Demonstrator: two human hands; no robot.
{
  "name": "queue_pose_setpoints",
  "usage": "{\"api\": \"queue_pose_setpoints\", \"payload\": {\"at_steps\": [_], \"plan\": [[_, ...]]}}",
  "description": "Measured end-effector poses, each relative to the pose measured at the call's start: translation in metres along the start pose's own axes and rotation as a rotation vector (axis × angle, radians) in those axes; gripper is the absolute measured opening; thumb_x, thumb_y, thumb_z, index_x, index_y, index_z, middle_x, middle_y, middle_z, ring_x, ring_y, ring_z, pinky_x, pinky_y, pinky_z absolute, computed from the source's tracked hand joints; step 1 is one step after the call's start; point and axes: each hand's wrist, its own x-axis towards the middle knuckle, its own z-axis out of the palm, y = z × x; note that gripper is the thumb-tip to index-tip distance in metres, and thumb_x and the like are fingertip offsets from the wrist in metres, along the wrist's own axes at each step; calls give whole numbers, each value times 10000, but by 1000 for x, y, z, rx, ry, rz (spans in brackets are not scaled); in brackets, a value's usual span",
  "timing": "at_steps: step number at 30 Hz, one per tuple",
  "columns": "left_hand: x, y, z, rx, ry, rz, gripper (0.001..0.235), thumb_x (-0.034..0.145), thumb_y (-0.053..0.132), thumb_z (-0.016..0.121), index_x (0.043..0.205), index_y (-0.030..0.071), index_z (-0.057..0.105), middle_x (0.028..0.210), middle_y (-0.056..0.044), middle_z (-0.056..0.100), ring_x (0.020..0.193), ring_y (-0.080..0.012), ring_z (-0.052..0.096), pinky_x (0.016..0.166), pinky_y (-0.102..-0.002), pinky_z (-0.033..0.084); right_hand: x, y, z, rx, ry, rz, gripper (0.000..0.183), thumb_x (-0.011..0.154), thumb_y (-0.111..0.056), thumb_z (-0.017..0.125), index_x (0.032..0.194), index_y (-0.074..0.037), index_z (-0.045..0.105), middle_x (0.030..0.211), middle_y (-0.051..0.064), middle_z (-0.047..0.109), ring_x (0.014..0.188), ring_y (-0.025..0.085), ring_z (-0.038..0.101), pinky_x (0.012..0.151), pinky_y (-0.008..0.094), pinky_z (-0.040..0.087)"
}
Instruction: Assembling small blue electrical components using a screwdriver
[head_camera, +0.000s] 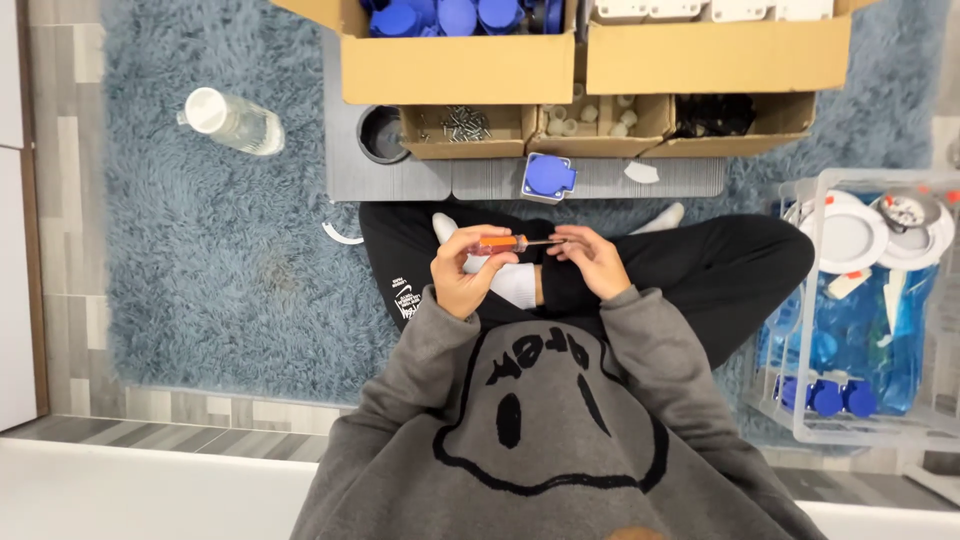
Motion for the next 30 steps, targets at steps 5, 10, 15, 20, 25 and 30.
{"api": "queue_pose_setpoints", "payload": {"at_steps": [5, 10, 15, 20, 25, 30], "plan": [[-6, -3, -8, -57, 52, 3, 584, 864, -56, 899, 1298, -13, 510, 1116, -268, 794, 959, -405, 830, 791, -444, 670, -2, 2, 0, -8, 85, -5, 262, 1064, 26, 674, 1314, 81, 730, 1169, 306, 780, 985, 313, 811, 846, 383, 689], [-7, 3, -16, -97, 83, 5, 597, 884, -73, 876, 1333, -24, 486, 1139, -275, 788, 986, -393, 828, 799, -444, 670, -8, -5, 2, -40, 167, 40, 257, 1021, -18, 775, 1276, 16, 777, 1178, 224, 810, 975, 226, 811, 799, 291, 671], [-7, 12, -19, -136, 126, -15, 641, 870, -67, 888, 1352, -25, 468, 1136, -294, 783, 993, -412, 825, 812, -452, 672, -13, 4, 6, 250, 311, 99, 308, 979, 8, 806, 1285, -2, 770, 1197, 187, 813, 1047, 204, 800, 888, 240, 654], [-4, 18, -25, -132, 122, 0, 659, 873, -77, 882, 1361, -28, 441, 1135, -292, 779, 994, -416, 823, 813, -446, 673, -16, 10, 10, 432, 323, 143, 253, 991, 38, 769, 1244, 21, 757, 1206, 219, 802, 1089, 262, 798, 917, 278, 667], [1, 21, -26, -144, 138, 9, 666, 870, -87, 873, 1368, -25, 436, 1123, -315, 768, 988, -445, 820, 804, -464, 680, -17, 12, 8, 557, 325, 152, 220, 1017, 40, 732, 1236, 26, 734, 1185, 217, 797, 1106, 306, 802, 945, 335, 686], [7, 28, -26, -128, 149, 14, 662, 865, -89, 874, 1353, -29, 431, 1106, -313, 769, 964, -444, 824, 782, -470, 686, -20, 10, 8, 591, 295, 158, 200, 1021, 54, 710, 1219, 26, 720, 1192, 214, 793, 1141, 356, 795, 959, 377, 693]]}}
